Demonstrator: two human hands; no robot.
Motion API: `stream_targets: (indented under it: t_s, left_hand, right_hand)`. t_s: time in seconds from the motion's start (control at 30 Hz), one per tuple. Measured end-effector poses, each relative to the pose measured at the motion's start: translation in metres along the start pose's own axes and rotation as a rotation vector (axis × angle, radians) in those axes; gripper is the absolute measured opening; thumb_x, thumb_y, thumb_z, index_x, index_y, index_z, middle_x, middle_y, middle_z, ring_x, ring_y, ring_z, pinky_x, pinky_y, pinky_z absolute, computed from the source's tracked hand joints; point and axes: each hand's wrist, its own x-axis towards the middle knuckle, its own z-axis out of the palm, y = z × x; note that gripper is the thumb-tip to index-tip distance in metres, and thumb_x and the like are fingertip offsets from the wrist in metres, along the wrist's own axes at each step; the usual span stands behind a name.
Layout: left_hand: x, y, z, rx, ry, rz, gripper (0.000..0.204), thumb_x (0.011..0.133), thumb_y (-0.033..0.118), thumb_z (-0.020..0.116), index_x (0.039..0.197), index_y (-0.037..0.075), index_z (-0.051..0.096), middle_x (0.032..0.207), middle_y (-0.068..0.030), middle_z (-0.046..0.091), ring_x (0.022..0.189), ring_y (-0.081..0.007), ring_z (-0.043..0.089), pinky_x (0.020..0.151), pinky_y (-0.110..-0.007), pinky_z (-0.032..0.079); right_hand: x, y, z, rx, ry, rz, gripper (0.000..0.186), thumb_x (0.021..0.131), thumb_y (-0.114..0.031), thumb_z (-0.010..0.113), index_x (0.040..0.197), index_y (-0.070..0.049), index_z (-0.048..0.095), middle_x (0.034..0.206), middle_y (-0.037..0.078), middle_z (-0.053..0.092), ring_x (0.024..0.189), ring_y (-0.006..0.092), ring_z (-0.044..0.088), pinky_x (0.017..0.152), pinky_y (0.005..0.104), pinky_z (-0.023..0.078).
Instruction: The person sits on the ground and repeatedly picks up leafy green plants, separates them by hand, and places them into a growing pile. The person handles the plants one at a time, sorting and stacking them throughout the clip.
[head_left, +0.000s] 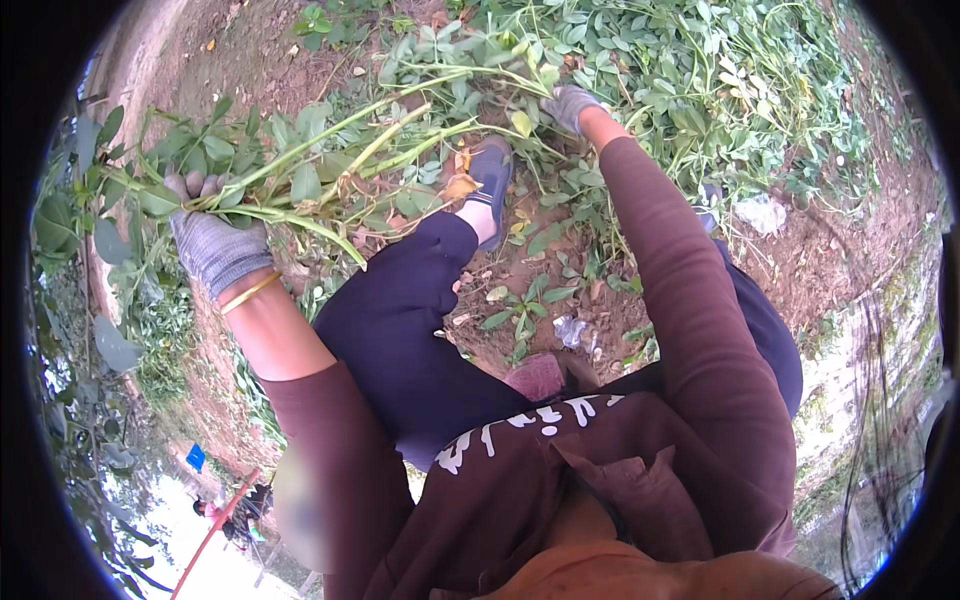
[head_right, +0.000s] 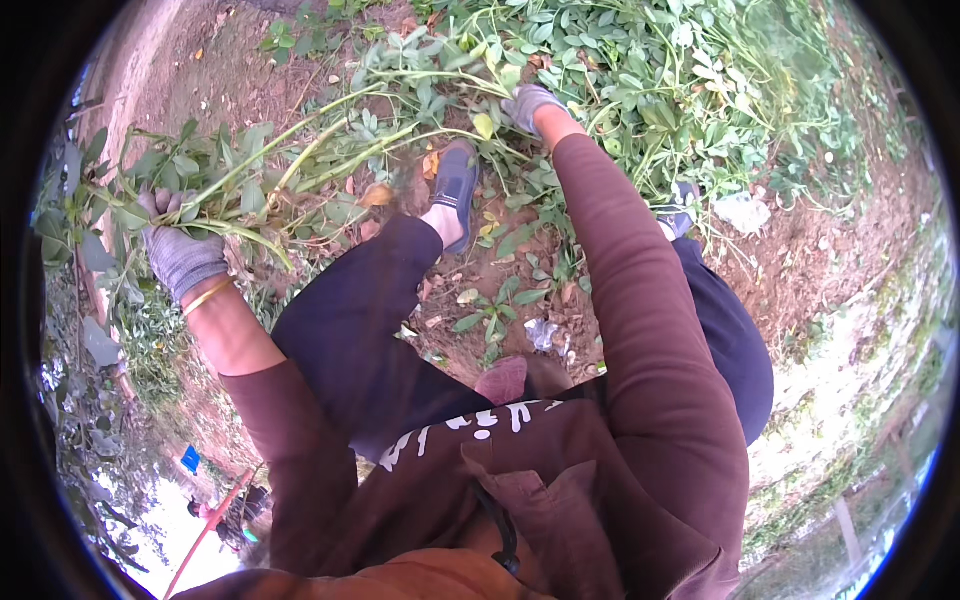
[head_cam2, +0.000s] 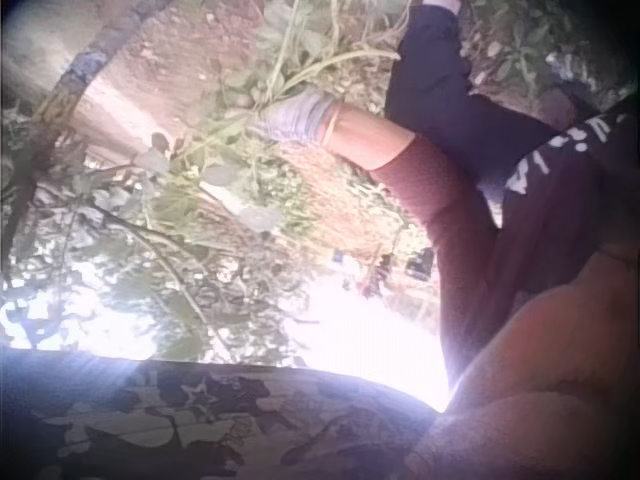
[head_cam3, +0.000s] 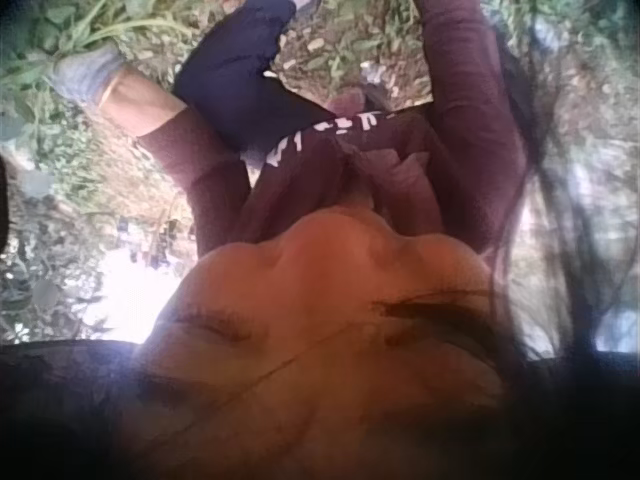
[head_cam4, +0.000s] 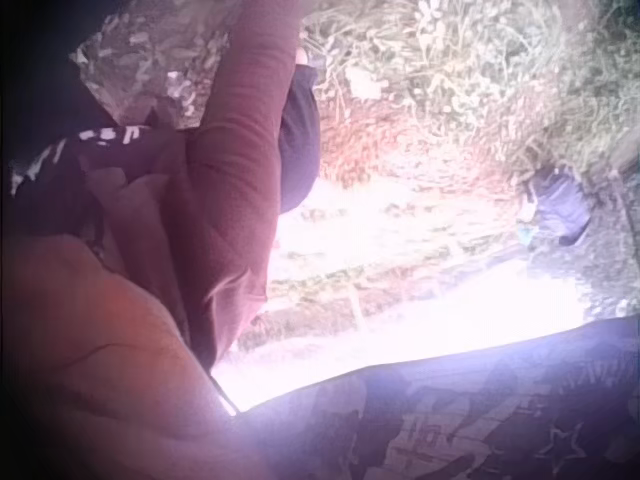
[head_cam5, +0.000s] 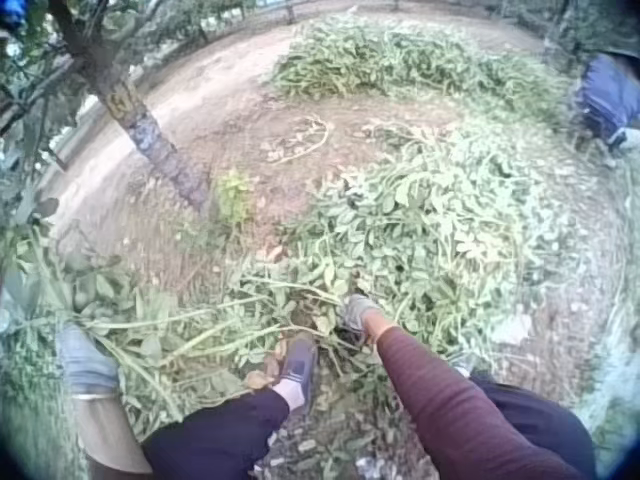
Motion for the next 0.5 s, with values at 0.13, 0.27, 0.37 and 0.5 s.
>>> stream_targets:
  t_s: [0.13,0.27,0.37,0.5]
  left_hand:
    - [-0.001,0.002,0.0,-0.047,-0.031,-0.041,0.023,0.09,0.027,0.057,0.076,0.011,0.047,0.062,0.0021,0.043,0.055,-0.0123,0.04,0.053,-0.027,0.039]
    - [-0.015,0.003,0.007,-0.075,0.051,-0.076,0.026,0.088,0.03,0.058,0.073,0.012,0.048,0.061,0.0012,0.045,0.056,-0.0138,0.044,0.056,-0.03,0.042]
    - [-0.018,0.001,0.017,-0.123,0.006,-0.124,0.027,0.088,0.032,0.059,0.073,0.011,0.05,0.062,0.0008,0.048,0.058,-0.014,0.047,0.056,-0.031,0.044]
    - [-0.034,0.0,0.02,-0.125,0.033,-0.145,0.027,0.088,0.032,0.059,0.075,0.011,0.05,0.063,0.0012,0.048,0.059,-0.0133,0.047,0.06,-0.032,0.044]
  right_hand:
    - [-0.013,-0.04,-0.039,0.067,0.01,-0.099,0.047,0.092,-0.044,0.044,0.115,-0.005,0.057,0.11,0.017,0.06,0.099,0.031,0.057,0.088,0.0371,0.042]
    - [-0.053,-0.067,-0.027,0.596,0.027,-0.109,0.044,0.091,-0.044,0.047,0.11,-0.008,0.063,0.103,0.01,0.065,0.089,0.0208,0.059,0.083,0.0331,0.043]
    - [-0.037,-0.054,0.047,0.708,-0.033,-0.001,0.048,0.087,-0.045,0.053,0.115,-0.007,0.056,0.105,0.01,0.063,0.093,0.0202,0.057,0.084,0.0304,0.043]
    - [-0.09,-0.092,0.094,0.555,-0.005,0.188,0.08,0.076,-0.048,0.065,0.13,0.002,0.033,0.118,0.018,0.055,0.106,0.0255,0.054,0.091,0.0293,0.042]
